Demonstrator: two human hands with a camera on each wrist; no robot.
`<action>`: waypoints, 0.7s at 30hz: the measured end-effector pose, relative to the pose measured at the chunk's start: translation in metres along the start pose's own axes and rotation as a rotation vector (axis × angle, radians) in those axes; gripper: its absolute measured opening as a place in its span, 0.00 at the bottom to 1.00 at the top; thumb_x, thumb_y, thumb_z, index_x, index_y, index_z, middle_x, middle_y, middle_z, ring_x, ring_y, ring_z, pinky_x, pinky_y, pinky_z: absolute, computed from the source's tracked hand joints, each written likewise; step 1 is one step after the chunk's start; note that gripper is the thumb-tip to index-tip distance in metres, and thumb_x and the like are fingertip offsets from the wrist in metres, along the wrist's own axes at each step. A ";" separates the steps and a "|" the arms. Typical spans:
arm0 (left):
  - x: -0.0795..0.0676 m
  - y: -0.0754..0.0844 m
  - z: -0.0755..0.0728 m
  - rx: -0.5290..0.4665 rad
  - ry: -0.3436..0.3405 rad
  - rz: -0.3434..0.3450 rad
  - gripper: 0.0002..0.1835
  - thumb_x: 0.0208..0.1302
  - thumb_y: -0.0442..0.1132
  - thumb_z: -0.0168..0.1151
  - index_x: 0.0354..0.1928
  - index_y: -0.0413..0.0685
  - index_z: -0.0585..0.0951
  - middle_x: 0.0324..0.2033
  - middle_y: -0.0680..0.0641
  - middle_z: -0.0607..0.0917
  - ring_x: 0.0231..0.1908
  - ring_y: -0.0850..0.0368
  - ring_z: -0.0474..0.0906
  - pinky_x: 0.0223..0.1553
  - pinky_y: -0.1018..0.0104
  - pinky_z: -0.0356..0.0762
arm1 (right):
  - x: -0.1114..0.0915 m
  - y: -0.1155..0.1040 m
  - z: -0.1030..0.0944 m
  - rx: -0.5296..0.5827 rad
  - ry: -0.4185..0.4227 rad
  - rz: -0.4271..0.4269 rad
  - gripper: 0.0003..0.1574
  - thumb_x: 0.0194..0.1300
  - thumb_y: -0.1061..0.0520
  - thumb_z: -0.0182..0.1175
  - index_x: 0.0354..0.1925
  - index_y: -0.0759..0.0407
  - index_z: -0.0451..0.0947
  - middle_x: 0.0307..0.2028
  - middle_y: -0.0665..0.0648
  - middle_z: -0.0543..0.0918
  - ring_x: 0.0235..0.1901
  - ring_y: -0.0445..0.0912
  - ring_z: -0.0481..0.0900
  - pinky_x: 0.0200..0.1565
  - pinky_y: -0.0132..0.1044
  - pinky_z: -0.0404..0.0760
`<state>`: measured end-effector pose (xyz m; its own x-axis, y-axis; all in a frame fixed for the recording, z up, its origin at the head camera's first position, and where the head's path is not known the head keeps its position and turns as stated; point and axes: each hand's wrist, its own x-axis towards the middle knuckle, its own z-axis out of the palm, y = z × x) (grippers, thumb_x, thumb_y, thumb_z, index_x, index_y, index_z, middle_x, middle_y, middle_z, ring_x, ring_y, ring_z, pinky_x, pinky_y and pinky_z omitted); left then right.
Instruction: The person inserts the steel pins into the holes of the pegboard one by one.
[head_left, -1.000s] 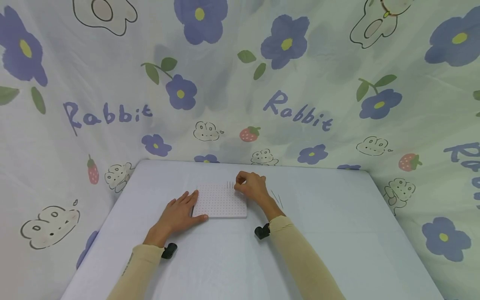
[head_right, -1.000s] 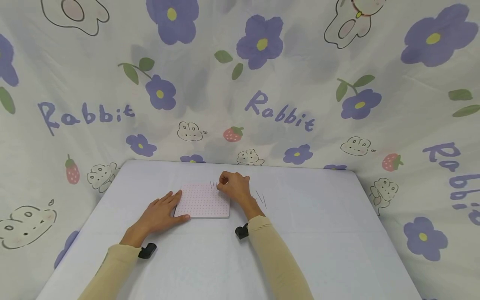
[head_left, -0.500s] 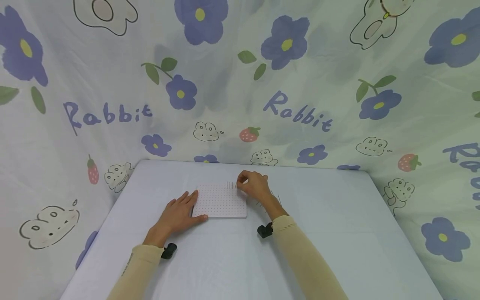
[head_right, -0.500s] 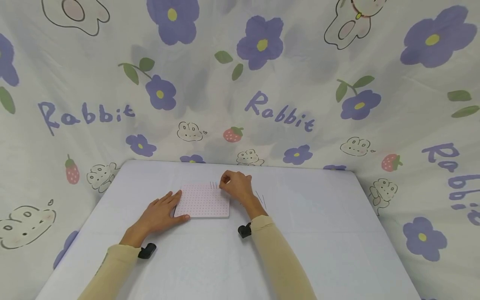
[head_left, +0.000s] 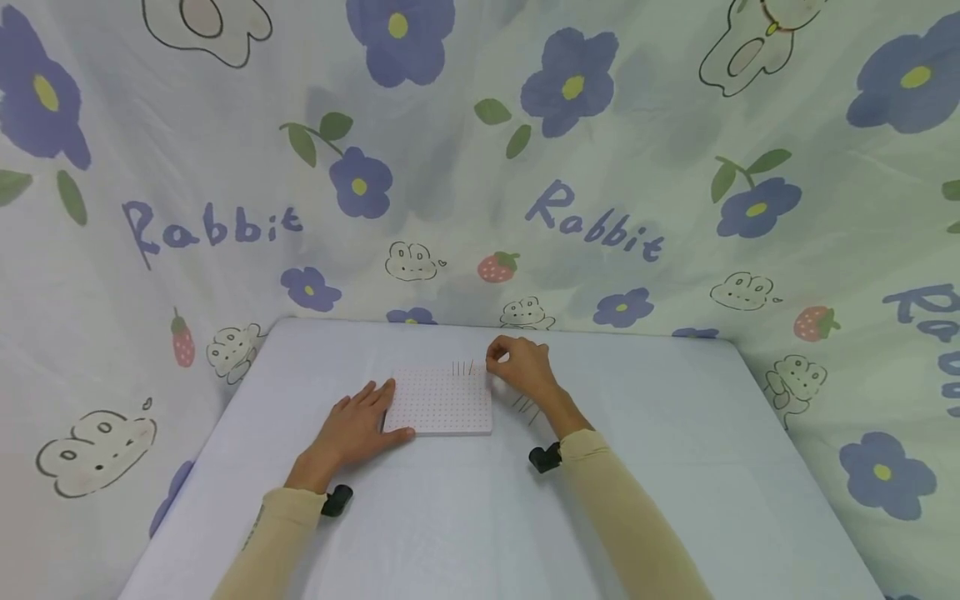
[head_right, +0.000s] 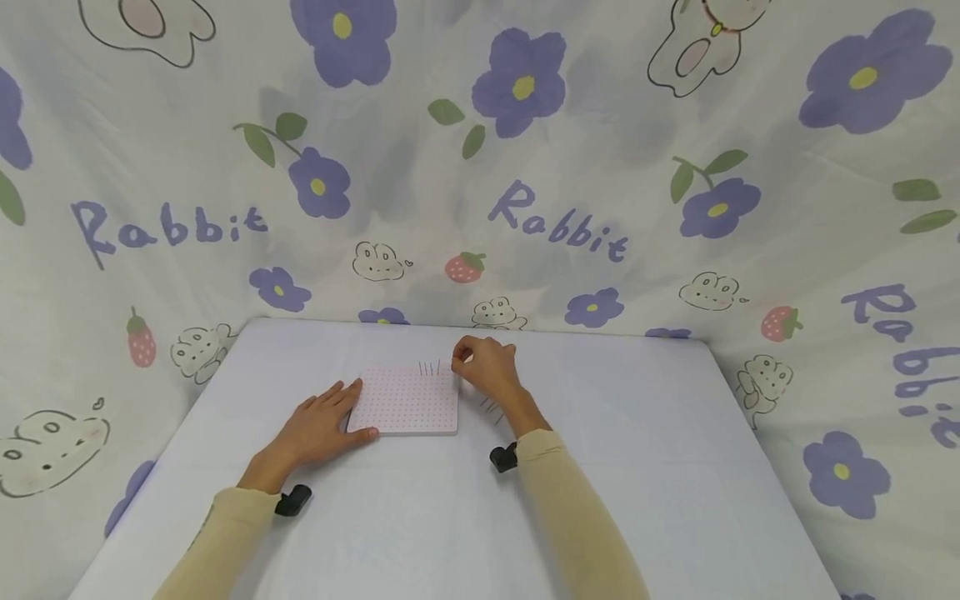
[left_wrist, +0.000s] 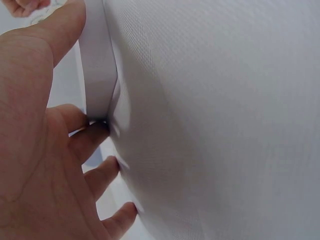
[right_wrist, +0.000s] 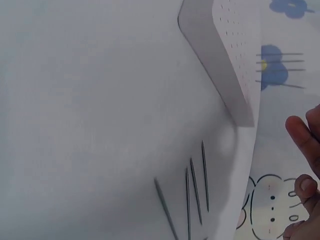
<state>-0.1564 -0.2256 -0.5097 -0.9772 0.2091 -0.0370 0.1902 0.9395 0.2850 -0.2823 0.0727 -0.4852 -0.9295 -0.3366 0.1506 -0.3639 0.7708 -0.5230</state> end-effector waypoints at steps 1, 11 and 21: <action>0.000 0.000 0.000 0.001 0.000 0.000 0.55 0.62 0.72 0.59 0.77 0.38 0.58 0.76 0.39 0.62 0.75 0.35 0.54 0.70 0.30 0.52 | -0.001 0.002 -0.002 -0.002 0.003 0.002 0.03 0.64 0.50 0.65 0.37 0.44 0.83 0.35 0.41 0.86 0.38 0.42 0.81 0.50 0.54 0.65; 0.000 0.001 -0.001 -0.018 -0.001 -0.002 0.54 0.62 0.70 0.61 0.77 0.37 0.58 0.75 0.39 0.62 0.75 0.35 0.54 0.70 0.30 0.51 | -0.012 0.029 -0.024 0.002 0.034 0.028 0.04 0.65 0.50 0.64 0.39 0.45 0.84 0.36 0.42 0.87 0.41 0.46 0.83 0.49 0.53 0.64; 0.000 0.002 -0.001 -0.007 0.000 -0.005 0.54 0.62 0.69 0.61 0.77 0.37 0.59 0.75 0.39 0.62 0.75 0.35 0.55 0.70 0.30 0.51 | -0.024 0.057 -0.043 -0.020 0.048 0.085 0.07 0.66 0.50 0.64 0.41 0.47 0.85 0.38 0.46 0.88 0.42 0.50 0.84 0.46 0.52 0.64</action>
<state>-0.1565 -0.2243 -0.5079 -0.9781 0.2045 -0.0388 0.1847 0.9387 0.2911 -0.2833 0.1484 -0.4825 -0.9587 -0.2439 0.1466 -0.2844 0.8061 -0.5189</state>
